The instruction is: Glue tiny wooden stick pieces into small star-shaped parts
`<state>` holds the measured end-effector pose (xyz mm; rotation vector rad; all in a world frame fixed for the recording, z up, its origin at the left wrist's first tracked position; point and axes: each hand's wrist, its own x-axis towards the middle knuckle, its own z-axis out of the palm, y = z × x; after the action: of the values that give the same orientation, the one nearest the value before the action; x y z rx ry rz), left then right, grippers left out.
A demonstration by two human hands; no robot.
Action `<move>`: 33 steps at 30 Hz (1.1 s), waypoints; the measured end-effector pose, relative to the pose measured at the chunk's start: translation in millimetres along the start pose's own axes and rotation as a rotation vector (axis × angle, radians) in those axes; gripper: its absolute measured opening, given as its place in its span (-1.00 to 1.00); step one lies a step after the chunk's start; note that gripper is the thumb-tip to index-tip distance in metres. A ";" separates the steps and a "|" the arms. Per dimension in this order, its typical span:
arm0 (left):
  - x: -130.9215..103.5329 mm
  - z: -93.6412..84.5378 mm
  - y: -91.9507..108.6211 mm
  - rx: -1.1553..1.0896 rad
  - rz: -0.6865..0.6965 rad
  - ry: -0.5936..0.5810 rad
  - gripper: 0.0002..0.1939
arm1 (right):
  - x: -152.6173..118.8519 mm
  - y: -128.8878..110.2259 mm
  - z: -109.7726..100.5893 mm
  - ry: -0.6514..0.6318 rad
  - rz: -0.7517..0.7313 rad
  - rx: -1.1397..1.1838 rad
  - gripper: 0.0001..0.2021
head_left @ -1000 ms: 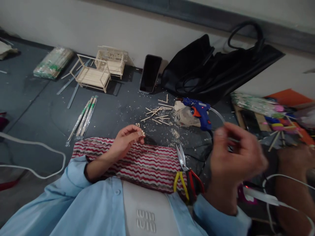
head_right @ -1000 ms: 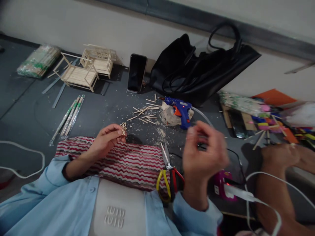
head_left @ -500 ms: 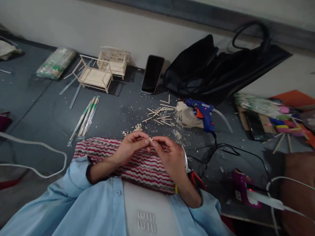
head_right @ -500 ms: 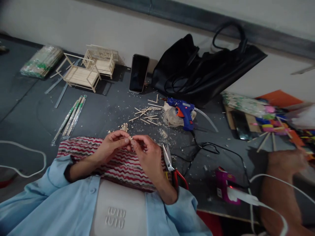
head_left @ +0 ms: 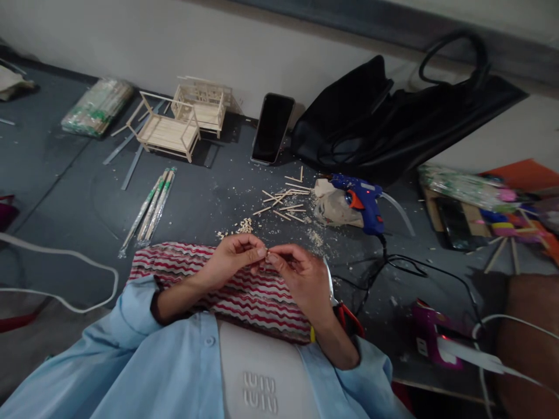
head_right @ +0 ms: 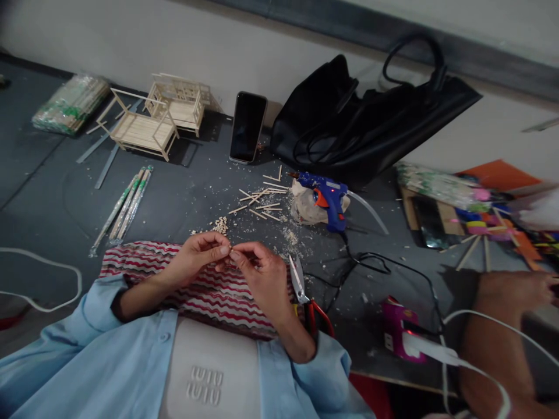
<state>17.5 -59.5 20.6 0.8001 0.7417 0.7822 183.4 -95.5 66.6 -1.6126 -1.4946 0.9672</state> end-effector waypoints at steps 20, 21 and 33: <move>-3.2 5.6 -4.6 0.091 0.112 0.115 -0.60 | -4.3 4.2 16.0 0.072 -0.029 0.022 -0.86; -2.4 5.9 -4.9 0.077 0.110 0.121 -0.61 | -3.7 4.6 15.6 0.076 -0.031 0.017 -0.86; 3.1 8.5 -3.2 -0.243 0.024 0.132 -0.70 | -0.8 5.6 11.6 0.081 0.022 0.028 -0.80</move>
<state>26.9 -61.2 21.3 0.5434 0.7385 0.9341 175.6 -96.4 56.4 -1.6321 -1.4060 0.9201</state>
